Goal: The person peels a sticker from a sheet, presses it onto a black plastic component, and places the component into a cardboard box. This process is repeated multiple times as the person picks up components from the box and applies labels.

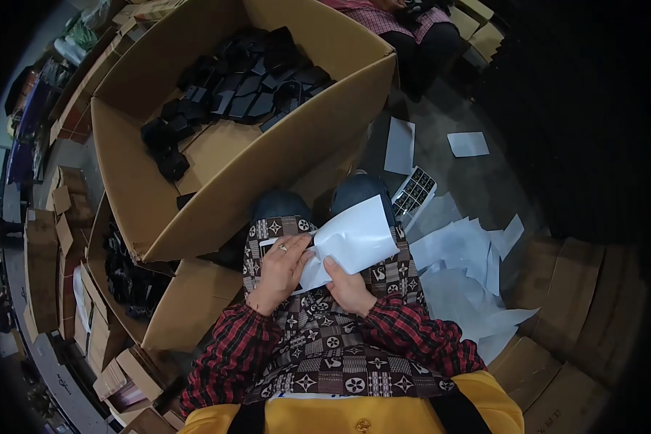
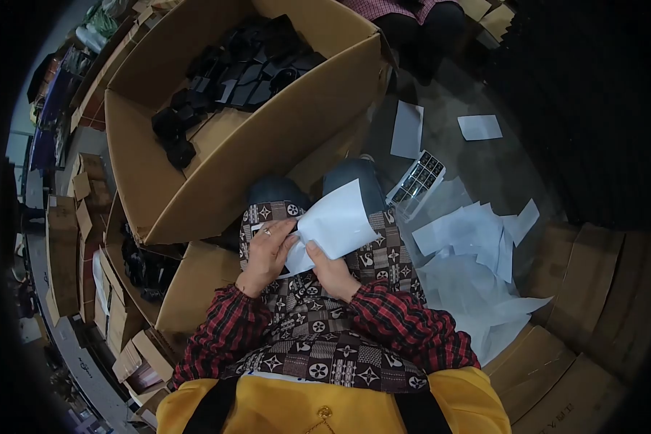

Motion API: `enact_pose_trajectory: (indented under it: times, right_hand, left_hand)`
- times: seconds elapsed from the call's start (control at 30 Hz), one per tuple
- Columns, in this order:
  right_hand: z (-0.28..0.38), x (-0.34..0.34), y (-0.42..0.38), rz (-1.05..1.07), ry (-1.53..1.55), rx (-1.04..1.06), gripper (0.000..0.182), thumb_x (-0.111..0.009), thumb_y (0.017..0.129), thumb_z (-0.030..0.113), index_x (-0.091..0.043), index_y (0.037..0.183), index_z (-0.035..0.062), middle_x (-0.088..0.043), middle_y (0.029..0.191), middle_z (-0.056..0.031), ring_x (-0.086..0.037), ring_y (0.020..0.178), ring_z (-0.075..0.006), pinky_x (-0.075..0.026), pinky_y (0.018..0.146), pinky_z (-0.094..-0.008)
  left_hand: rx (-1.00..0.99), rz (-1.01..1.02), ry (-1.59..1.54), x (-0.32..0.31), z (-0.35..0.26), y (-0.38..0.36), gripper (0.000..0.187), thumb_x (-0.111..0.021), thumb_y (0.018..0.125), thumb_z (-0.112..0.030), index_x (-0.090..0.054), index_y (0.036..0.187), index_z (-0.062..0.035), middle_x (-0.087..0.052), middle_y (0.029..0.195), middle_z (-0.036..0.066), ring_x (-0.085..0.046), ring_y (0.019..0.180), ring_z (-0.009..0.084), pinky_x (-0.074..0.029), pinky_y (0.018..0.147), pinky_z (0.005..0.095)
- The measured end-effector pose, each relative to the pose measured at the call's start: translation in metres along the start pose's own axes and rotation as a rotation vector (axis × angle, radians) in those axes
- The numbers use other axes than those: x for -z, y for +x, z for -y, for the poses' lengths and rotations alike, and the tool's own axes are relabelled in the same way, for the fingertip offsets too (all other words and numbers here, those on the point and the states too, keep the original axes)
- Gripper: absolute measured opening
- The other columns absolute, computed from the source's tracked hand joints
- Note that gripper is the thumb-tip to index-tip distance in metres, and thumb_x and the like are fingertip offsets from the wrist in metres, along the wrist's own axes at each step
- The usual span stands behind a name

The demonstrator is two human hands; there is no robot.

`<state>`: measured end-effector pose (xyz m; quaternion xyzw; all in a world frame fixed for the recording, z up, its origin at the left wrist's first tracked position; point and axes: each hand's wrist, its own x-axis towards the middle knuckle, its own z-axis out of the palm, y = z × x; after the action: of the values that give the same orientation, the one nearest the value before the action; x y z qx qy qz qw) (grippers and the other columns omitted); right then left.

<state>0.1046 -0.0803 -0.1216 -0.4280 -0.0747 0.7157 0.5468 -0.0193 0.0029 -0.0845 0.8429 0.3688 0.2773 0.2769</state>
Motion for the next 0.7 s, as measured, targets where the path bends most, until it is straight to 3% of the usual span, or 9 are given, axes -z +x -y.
enact_pose_trajectory:
  times: [0.03, 0.1, 0.17, 0.23, 0.3, 0.33, 0.4, 0.5, 0.7]
  right_hand:
    - [0.002, -0.001, -0.003, -0.003, 0.002, 0.001, 0.027, -0.042, 0.090, 0.019, -0.044, 0.111, 0.0028, -0.050, 0.100, -0.0063, -0.046, 0.092, -0.0131, -0.038, 0.082, -0.0262]
    - [0.008, -0.004, -0.011, 0.040, -0.538, 0.328, 0.027, -0.042, 0.090, 0.020, -0.045, 0.110, 0.0024, -0.050, 0.097, -0.0061, -0.045, 0.088, -0.0121, -0.038, 0.079, -0.0251]
    - [0.004, -0.003, -0.012, 0.030, -0.425, 0.277, 0.027, -0.042, 0.090, 0.020, -0.045, 0.110, 0.0023, -0.050, 0.099, -0.0066, -0.046, 0.091, -0.0134, -0.038, 0.080, -0.0256]
    - [0.008, -0.007, -0.018, 0.025, -0.320, 0.227, 0.027, -0.042, 0.090, 0.021, -0.046, 0.109, 0.0021, -0.051, 0.101, -0.0070, -0.047, 0.094, -0.0147, -0.038, 0.082, -0.0261]
    - [0.019, -0.014, -0.031, -0.073, 0.301, -0.086, 0.034, -0.039, 0.090, 0.022, -0.038, 0.119, 0.0041, -0.047, 0.114, -0.0094, -0.045, 0.106, -0.0202, -0.038, 0.089, -0.0330]
    - [0.027, -0.004, -0.044, 0.011, 0.283, -0.367, 0.036, -0.037, 0.091, 0.027, -0.041, 0.116, 0.0018, -0.046, 0.117, -0.0127, -0.045, 0.109, -0.0227, -0.039, 0.090, -0.0363]
    - [0.051, 0.000, -0.074, 0.267, -0.083, -0.702, 0.039, -0.035, 0.091, 0.030, -0.044, 0.113, -0.0007, -0.051, 0.111, -0.0145, -0.052, 0.101, -0.0235, -0.042, 0.086, -0.0368]
    - [0.089, -0.024, -0.080, 0.262, 0.037, -0.482, 0.038, -0.034, 0.091, 0.028, -0.048, 0.108, -0.0026, -0.059, 0.095, -0.0133, -0.058, 0.088, -0.0225, -0.047, 0.077, -0.0328]
    - [0.118, -0.061, -0.021, 0.137, -0.047, -0.056, 0.015, -0.045, 0.087, 0.009, -0.051, 0.098, 0.0012, -0.057, 0.092, -0.0069, -0.057, 0.076, -0.0153, -0.048, 0.069, -0.0275]
  left_hand:
    - [-0.039, -0.009, 0.013, -0.001, -0.001, -0.001, 0.023, -0.060, 0.072, -0.005, -0.056, 0.094, 0.0013, -0.060, 0.085, 0.014, -0.057, 0.078, 0.0292, -0.046, 0.073, 0.0338]
    - [-0.058, -0.025, 0.038, -0.002, -0.003, -0.001, 0.020, -0.059, 0.073, -0.005, -0.057, 0.092, 0.0019, -0.060, 0.083, 0.014, -0.058, 0.075, 0.0291, -0.046, 0.071, 0.0333]
    - [-0.071, -0.046, 0.069, 0.001, -0.005, -0.002, 0.016, -0.058, 0.075, -0.005, -0.057, 0.089, 0.0024, -0.060, 0.080, 0.014, -0.058, 0.071, 0.0291, -0.046, 0.068, 0.0328]
    - [0.299, -0.074, -0.145, 0.005, -0.007, -0.002, 0.014, -0.054, 0.080, -0.007, -0.057, 0.088, 0.0039, -0.060, 0.077, 0.013, -0.058, 0.068, 0.0253, -0.045, 0.064, 0.0294]
    - [0.640, -0.271, -0.691, 0.011, 0.003, -0.005, 0.015, -0.050, 0.084, -0.009, -0.057, 0.088, 0.0039, -0.059, 0.073, 0.010, -0.057, 0.065, 0.0204, -0.043, 0.060, 0.0260]
    - [0.629, -0.349, -0.693, 0.023, -0.002, -0.002, 0.016, -0.049, 0.085, -0.009, -0.057, 0.088, 0.0035, -0.059, 0.072, 0.009, -0.055, 0.066, 0.0163, -0.042, 0.060, 0.0228]
    - [0.238, -0.431, -0.171, 0.053, -0.026, 0.013, 0.013, -0.049, 0.083, -0.006, -0.057, 0.089, 0.0033, -0.058, 0.074, 0.011, -0.056, 0.066, 0.0197, -0.044, 0.062, 0.0241]
    - [-0.408, -0.173, 0.249, 0.078, -0.045, 0.025, 0.026, -0.054, 0.066, -0.004, -0.057, 0.091, 0.0015, -0.057, 0.086, 0.011, -0.056, 0.078, 0.0269, -0.046, 0.066, 0.0333]
    - [-0.710, 0.297, 0.406, 0.110, -0.063, 0.088, 0.031, -0.055, 0.067, -0.016, -0.055, 0.093, 0.0020, -0.053, 0.100, 0.015, -0.053, 0.090, 0.0277, -0.044, 0.076, 0.0348]
